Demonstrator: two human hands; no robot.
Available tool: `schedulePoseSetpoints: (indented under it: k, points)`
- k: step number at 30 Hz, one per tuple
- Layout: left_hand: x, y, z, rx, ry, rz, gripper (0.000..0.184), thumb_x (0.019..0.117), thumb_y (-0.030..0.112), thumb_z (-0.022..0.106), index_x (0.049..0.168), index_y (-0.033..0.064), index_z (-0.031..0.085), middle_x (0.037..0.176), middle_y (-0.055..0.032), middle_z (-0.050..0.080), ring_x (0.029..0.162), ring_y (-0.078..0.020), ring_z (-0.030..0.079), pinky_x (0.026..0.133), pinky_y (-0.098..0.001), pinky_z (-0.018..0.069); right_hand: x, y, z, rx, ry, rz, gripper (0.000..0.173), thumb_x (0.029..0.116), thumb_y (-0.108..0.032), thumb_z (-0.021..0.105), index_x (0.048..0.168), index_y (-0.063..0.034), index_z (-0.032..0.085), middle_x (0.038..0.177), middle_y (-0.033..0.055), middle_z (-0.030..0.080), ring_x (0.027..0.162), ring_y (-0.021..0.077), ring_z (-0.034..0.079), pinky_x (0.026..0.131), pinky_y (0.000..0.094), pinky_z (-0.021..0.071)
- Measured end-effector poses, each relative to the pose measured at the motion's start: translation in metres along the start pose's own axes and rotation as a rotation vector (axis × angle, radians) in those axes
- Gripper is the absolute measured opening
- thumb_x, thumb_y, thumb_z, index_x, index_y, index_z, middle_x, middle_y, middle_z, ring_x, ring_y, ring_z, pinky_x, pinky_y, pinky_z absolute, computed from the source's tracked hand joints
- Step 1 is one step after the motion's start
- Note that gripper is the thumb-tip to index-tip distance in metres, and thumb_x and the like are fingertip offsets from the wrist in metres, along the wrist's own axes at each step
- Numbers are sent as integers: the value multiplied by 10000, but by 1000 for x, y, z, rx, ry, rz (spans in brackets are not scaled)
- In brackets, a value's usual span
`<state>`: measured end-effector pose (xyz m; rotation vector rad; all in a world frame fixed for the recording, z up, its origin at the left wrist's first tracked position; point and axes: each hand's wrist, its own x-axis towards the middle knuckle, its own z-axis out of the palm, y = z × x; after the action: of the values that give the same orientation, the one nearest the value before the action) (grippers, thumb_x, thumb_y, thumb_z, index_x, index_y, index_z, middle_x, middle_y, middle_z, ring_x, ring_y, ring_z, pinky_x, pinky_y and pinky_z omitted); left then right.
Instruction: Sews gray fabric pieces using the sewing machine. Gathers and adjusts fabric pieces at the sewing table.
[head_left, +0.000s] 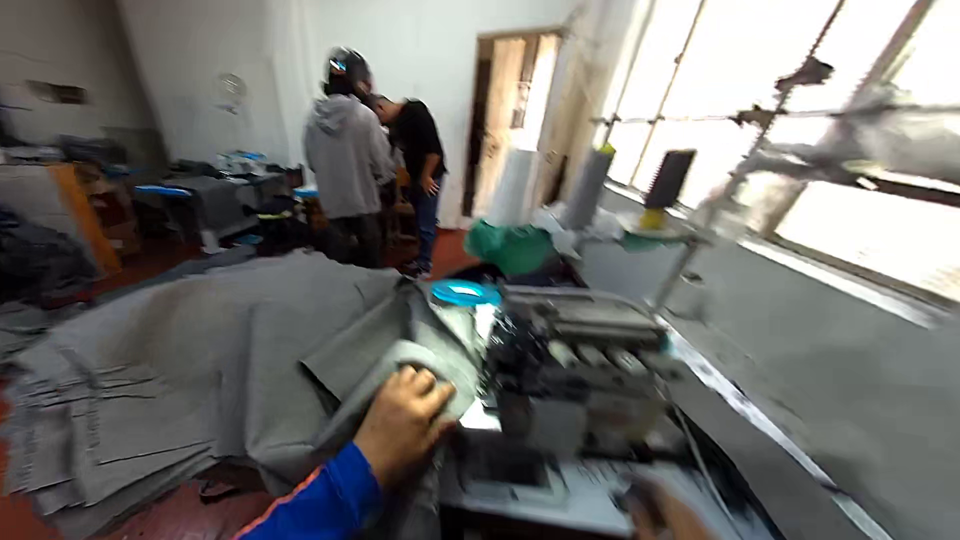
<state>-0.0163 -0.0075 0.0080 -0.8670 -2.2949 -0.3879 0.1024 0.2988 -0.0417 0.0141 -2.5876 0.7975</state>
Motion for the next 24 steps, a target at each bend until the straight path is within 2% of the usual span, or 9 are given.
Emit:
schedulePoseSetpoints:
  k: [2, 4, 8, 11, 13, 15, 17, 19, 24]
  points:
    - [4, 8, 17, -46, 58, -12, 333, 995, 357, 588, 1087, 110, 791, 993, -144, 746, 929, -342, 720, 814, -522, 582, 10, 56, -47, -241, 113, 74, 308, 963, -34, 534, 1200, 131, 641, 1109, 390, 632, 1048, 609, 599, 903, 723, 462]
    - [1, 16, 33, -41, 130, -21, 350, 1003, 355, 544, 1050, 115, 795, 971, -125, 742, 901, -321, 711, 786, -497, 572, 10, 101, -73, -375, 147, 146, 254, 916, 35, 608, 1146, 117, 676, 1123, 423, 607, 1037, 665, 569, 847, 777, 455]
    - [-3, 22, 36, 5, 159, -26, 423, 1005, 372, 461, 1000, 103, 787, 926, -114, 736, 845, -305, 697, 725, -467, 540, 12, 119, -83, -340, -5, 281, 248, 925, 65, 630, 1165, 103, 675, 1199, 388, 602, 1060, 614, 593, 897, 721, 484]
    - [7, 15, 21, -66, -1, 9, 316, 956, 338, 574, 905, 78, 747, 784, -74, 673, 692, -259, 682, 621, -458, 577, 18, 119, -90, -381, -124, 312, 188, 974, 40, 583, 1116, 139, 654, 1140, 355, 632, 1017, 535, 653, 884, 668, 516]
    - [12, 2, 24, -111, -27, 57, 387, 963, 432, 559, 900, 93, 735, 852, -58, 691, 822, -255, 684, 739, -469, 565, 22, 119, -93, -461, -190, 297, 180, 982, 20, 583, 1104, 135, 649, 1142, 337, 631, 1039, 513, 654, 882, 652, 526]
    - [14, -9, 28, -141, -53, 43, 549, 986, 571, 470, 1005, 85, 725, 1082, -90, 721, 1085, -306, 674, 927, -537, 532, 20, 127, -93, -508, -105, 153, 160, 900, 63, 663, 1034, 151, 665, 1095, 364, 638, 1026, 557, 641, 845, 679, 525]
    - [14, -12, 28, -143, -81, -4, 634, 982, 627, 428, 1130, 78, 708, 1172, -105, 706, 1152, -321, 650, 968, -555, 504, 18, 134, -96, -482, -45, 74, 260, 825, 80, 739, 1064, 156, 671, 1114, 394, 630, 1028, 612, 613, 825, 740, 498]
    - [13, -8, 26, -141, -127, -33, 590, 995, 562, 459, 1227, 77, 703, 1239, -125, 694, 1197, -339, 637, 1007, -573, 486, 14, 142, -96, -487, -42, 64, 258, 831, 64, 754, 1057, 154, 668, 1067, 393, 634, 1002, 606, 622, 826, 739, 497]
    - [20, -4, 15, -186, -244, -78, 410, 972, 397, 611, 1203, 71, 704, 1263, -150, 670, 1250, -350, 594, 1049, -578, 445, 19, 155, -91, -573, -178, -29, 198, 796, 88, 754, 944, 165, 647, 953, 379, 636, 932, 581, 649, 779, 714, 515]
